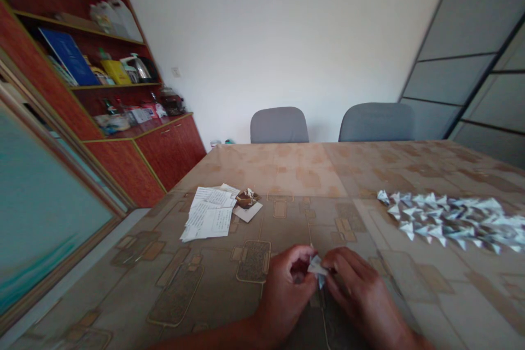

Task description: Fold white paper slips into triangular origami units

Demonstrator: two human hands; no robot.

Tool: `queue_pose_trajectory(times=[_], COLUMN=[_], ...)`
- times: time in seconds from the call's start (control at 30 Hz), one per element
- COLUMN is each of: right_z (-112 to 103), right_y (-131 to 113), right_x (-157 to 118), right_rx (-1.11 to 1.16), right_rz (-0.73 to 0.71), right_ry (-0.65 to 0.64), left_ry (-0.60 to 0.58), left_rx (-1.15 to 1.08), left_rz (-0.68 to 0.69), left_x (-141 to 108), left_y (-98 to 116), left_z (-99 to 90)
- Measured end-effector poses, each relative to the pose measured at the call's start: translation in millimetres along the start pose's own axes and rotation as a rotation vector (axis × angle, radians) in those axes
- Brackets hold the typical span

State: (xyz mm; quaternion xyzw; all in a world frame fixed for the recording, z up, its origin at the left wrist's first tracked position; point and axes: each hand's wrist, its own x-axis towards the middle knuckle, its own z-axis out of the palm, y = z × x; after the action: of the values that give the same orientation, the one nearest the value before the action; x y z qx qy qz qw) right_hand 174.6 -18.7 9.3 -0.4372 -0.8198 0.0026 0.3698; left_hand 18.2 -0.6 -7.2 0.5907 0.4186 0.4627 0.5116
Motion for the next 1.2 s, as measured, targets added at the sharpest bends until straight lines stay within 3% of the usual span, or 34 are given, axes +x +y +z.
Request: queue_pose_trajectory(times=[0.23,0.8,1.2], right_z=[-1,1,4], right_y=[-10,-9,-8], right_x=[4,1,-1], right_rx=[-0.105,-0.036,0.023], right_rz=[-0.121,-0.117,-0.032], right_ry=[0.074,0.077,0.018], left_ry=[-0.006,0.032,-0.003], left_rx=[-0.053,-0.117,-0.061], left_rz=[0.025,-0.014,-0.081], left_x=[-3,-4,1], left_y=[8,12,8], left_z=[-1.4,-1.8,0.5])
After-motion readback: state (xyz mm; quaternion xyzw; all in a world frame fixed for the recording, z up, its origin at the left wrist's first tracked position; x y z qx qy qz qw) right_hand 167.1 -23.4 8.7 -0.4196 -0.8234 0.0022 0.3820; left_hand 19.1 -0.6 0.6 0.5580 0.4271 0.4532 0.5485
